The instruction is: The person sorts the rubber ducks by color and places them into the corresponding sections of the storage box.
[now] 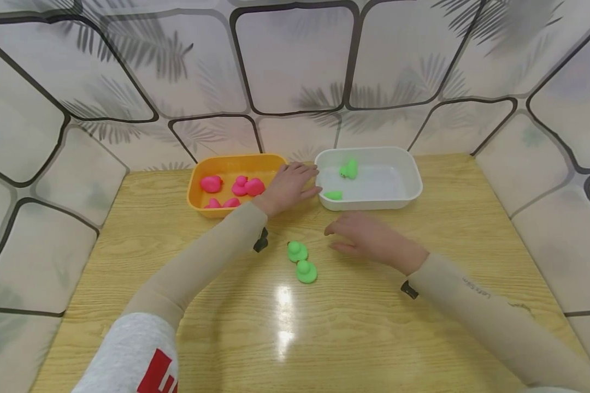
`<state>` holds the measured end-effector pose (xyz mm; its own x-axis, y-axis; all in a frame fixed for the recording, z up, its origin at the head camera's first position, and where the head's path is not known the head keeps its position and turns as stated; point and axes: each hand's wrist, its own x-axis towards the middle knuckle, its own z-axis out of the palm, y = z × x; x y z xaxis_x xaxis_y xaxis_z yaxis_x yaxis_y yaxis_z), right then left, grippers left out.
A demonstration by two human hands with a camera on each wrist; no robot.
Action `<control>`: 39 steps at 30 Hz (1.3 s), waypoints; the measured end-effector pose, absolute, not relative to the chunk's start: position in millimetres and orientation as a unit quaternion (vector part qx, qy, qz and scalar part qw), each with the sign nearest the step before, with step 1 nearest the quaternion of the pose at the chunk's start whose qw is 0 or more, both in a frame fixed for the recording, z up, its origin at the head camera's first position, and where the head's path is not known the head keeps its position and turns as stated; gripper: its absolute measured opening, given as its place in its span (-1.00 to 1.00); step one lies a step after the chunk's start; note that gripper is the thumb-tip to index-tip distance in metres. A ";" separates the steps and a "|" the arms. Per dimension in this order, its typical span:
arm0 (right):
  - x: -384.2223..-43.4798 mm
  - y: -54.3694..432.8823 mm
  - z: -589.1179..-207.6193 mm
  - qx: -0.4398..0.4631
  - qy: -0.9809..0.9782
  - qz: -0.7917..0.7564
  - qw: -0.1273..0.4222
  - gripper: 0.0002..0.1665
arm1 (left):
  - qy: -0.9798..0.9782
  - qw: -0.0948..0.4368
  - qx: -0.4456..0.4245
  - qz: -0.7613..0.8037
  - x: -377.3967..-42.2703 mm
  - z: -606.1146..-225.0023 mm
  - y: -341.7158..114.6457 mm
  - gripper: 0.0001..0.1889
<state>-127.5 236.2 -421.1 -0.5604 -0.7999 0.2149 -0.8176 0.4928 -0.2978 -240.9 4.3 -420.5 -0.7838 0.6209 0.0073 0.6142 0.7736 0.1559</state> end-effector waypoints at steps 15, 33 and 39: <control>-111.2 206.8 -430.8 0.526 -0.829 0.190 -0.006 -0.62 | 0.941 0.025 0.328 0.076 -243.5 -419.5 4.5 -0.38; -98.9 192.4 -435.6 0.537 -0.825 0.175 -0.024 -0.63 | 0.943 0.036 0.323 0.070 -240.3 -417.2 5.4 -0.38; -96.5 189.4 -436.4 0.531 -0.829 0.174 -0.031 -0.59 | 0.943 0.037 0.323 0.069 -239.6 -417.2 5.1 -0.38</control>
<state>-96.5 189.4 -436.4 -0.4335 -0.8913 0.1329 -0.8694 0.3749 -0.3219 -239.6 5.1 -417.2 -0.7880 0.6151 -0.0259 0.6047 0.7812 0.1549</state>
